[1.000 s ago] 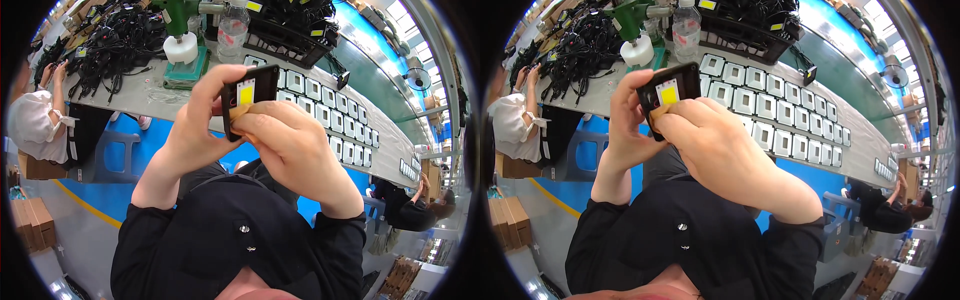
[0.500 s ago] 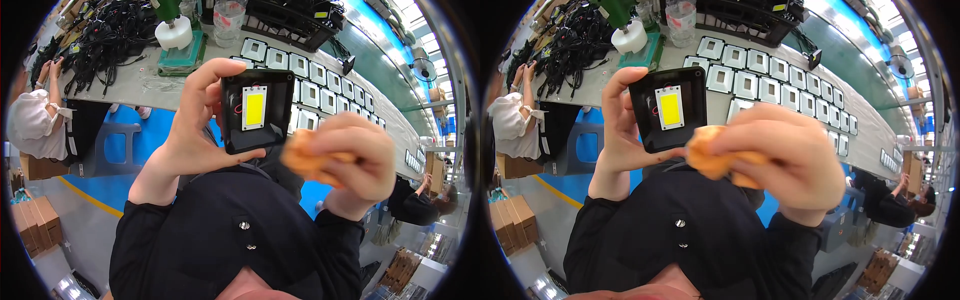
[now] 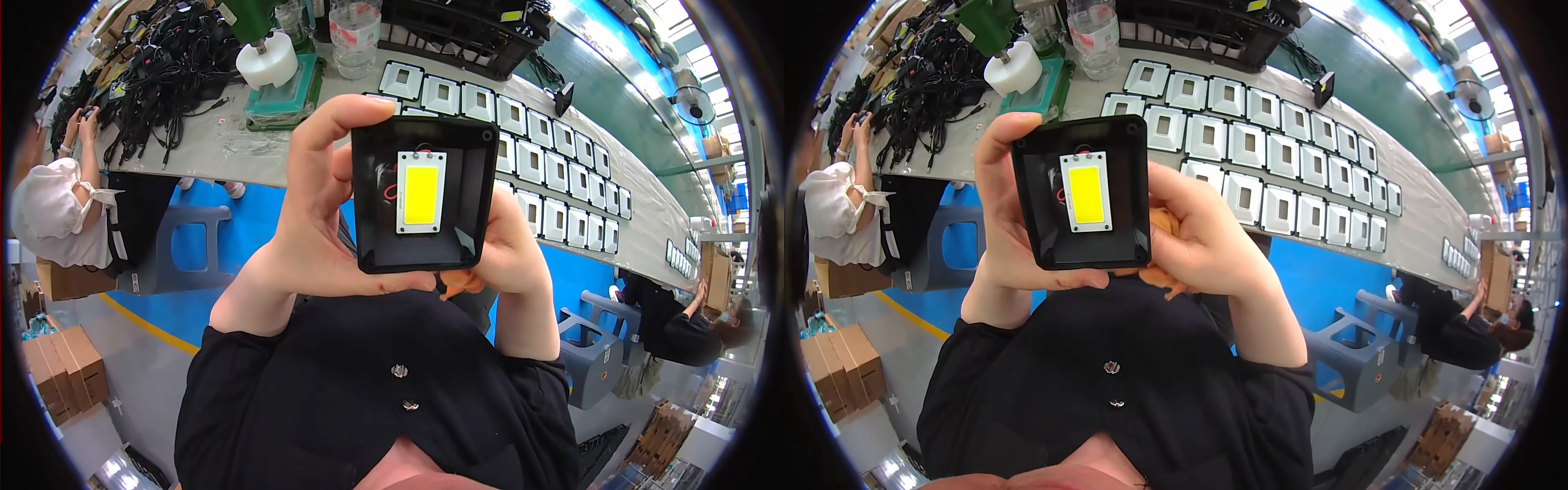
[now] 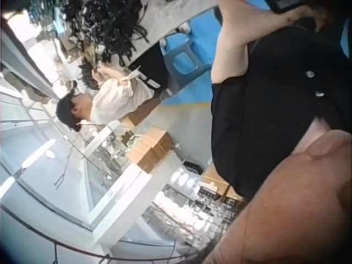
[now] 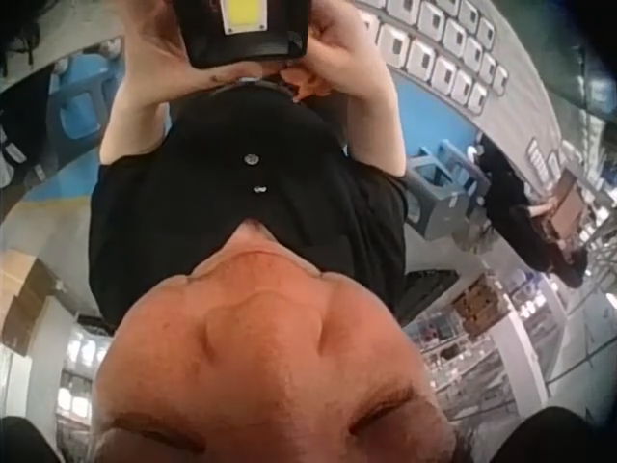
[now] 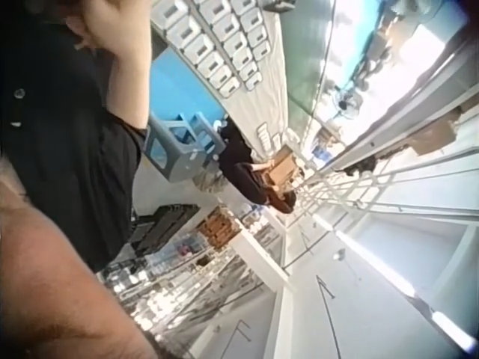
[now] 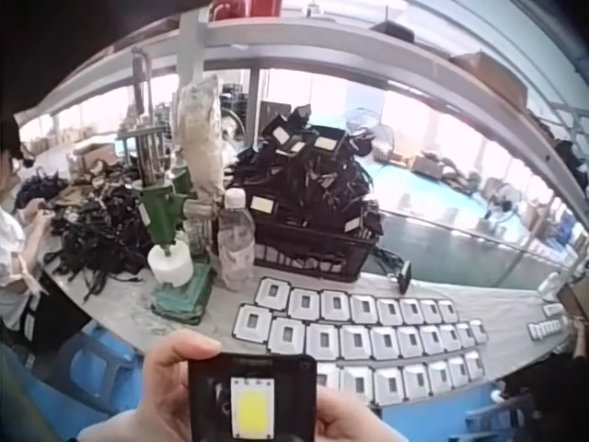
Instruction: Cleaning LED panels with a cloth and assembling them into fixture housings using a manual press.
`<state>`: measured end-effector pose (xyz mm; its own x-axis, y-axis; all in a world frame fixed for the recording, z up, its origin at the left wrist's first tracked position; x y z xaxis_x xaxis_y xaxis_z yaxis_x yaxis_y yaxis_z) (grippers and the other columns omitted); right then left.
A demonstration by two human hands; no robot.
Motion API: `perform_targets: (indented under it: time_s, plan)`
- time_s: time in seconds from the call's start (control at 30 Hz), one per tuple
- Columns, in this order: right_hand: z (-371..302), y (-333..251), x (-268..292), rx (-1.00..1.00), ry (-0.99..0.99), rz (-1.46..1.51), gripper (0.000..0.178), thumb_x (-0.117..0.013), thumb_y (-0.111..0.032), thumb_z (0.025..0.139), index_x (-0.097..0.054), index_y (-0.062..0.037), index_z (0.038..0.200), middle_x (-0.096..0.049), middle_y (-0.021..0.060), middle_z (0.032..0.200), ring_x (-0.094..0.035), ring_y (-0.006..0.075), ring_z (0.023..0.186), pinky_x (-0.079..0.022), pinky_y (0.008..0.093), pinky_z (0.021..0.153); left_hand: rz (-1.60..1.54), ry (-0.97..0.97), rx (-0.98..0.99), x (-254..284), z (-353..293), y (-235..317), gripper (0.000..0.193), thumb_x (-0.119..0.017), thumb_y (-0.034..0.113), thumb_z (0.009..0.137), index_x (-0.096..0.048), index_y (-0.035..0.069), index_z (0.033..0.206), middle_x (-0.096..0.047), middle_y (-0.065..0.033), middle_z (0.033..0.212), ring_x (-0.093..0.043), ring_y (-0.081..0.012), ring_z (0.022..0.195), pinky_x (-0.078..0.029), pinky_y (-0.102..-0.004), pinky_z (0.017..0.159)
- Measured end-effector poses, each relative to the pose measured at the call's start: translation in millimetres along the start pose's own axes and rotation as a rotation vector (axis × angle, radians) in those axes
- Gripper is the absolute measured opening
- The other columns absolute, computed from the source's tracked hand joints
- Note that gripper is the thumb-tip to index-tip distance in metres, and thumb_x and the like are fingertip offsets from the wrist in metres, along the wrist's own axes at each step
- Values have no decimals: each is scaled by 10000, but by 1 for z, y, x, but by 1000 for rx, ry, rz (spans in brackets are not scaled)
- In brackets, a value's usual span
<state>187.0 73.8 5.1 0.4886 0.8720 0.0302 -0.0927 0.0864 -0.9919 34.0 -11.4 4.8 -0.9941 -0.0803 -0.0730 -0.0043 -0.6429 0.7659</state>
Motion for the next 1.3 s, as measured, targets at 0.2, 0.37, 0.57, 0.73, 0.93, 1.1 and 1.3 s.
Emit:
perform_targets:
  time_s: [0.2, 0.37, 0.57, 0.73, 0.93, 1.1, 1.3]
  plan:
    - [-6, 22, 12, -128, -110, 83, 284, -571, -100, 931, -531, 17, 1187, -610, 31, 845, -586, 62, 690, -469, 189, 580, -135, -38, 170, -7, -13, -15, 1118, -928, 166, 573, -199, 53, 1414, -435, -94, 1315, -532, -185, 1160, -447, -318, 939]
    - [-13, -1, 7, 75, 79, 18, 244, -563, -38, 910, -566, 13, 1149, -594, 52, 959, -589, 72, 803, -470, 193, 661, -55, -45, 118, -6, -6, -13, 1059, -897, 123, 607, -214, 54, 1412, -387, -93, 1349, -538, -189, 1153, -472, -298, 875]
    - [-25, -40, 38, 432, 650, -247, 75, -566, -35, 875, -582, 3, 938, -512, 95, 924, -544, 139, 766, -502, 265, 641, 175, -36, -8, -7, 1, -7, 1002, -885, 99, 606, -262, 54, 1389, -446, -80, 1294, -579, -152, 1057, -473, -226, 649]
    - [4, -52, -23, 607, 125, -1014, 279, -743, -42, 638, -625, -99, 885, -575, 68, 869, -562, 224, 747, -455, 289, 632, 398, 27, 4, -6, -6, -6, 891, -863, 88, 626, -336, 50, 1344, -570, -65, 1117, -619, -107, 842, -437, -212, 576]
    - [-50, -57, 15, 165, 308, -369, 302, -628, 50, 734, -645, 14, 1033, -661, 153, 975, -644, 229, 827, -505, 316, 739, -43, 8, 11, -12, -35, -16, 969, -905, 114, 610, -293, 49, 1359, -495, -134, 1226, -574, -210, 1104, -530, -302, 770]
    - [-52, 27, 1, 10, 51, -167, 319, -615, 51, 752, -616, 7, 1068, -650, 103, 988, -629, 170, 832, -495, 264, 687, 265, -83, -120, -25, -30, -20, 980, -917, 322, 562, -341, 31, 1299, -540, -164, 1214, -553, -294, 1011, -497, -349, 795]
    - [-66, 15, 25, -200, 348, -250, 131, -594, 16, 867, -611, 21, 997, -619, 16, 735, -555, 49, 637, -457, 198, 576, 567, -372, 238, 19, -3, -49, 1106, -854, 347, 619, -204, 67, 1469, -160, -209, 1542, -174, -360, 1428, -193, -449, 1143]
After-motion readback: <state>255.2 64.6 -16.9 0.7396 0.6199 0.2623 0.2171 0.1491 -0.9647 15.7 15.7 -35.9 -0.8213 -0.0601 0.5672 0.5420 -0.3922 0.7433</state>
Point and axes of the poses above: each hand's wrist, its own z-axis towards the middle knuckle, its own x-axis out of the back of the hand, y = z × x, the point moved 3 cm from there along z, towards the middle knuckle
